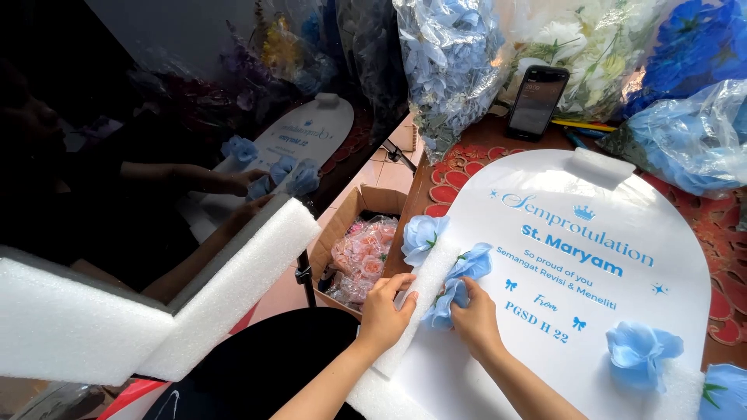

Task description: Decorating a white commemorative sign with small blue fabric flowers using pliers

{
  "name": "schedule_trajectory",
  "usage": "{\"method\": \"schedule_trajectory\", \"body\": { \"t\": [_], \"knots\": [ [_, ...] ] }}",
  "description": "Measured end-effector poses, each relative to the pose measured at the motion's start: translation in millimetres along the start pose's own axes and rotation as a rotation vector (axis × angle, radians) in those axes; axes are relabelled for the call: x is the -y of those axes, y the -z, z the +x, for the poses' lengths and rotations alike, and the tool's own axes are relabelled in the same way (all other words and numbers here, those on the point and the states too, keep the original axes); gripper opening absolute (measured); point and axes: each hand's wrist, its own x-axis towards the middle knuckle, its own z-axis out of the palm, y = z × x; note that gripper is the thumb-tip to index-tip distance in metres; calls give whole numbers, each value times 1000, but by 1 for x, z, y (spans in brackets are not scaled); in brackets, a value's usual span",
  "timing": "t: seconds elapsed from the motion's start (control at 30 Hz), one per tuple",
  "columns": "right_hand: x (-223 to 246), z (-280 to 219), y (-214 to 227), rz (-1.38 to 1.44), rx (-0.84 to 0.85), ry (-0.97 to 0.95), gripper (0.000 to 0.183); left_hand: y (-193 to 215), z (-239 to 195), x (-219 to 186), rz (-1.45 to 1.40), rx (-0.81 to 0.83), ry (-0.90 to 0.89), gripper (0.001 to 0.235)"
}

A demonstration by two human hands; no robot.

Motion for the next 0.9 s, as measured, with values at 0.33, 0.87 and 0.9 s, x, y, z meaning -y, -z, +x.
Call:
{"method": "schedule_trajectory", "body": {
  "t": [0.33,0.87,0.9],
  "knots": [
    [-24,15,14,-102,-67,129,41,0,-1,6,14,20,-57,32],
    [-46,2,18,-383,39,452,11,4,-2,2,46,66,-81,31],
    [-46,6,16,-384,41,456,11,3,-1,2,47,62,-81,31]
  ]
}}
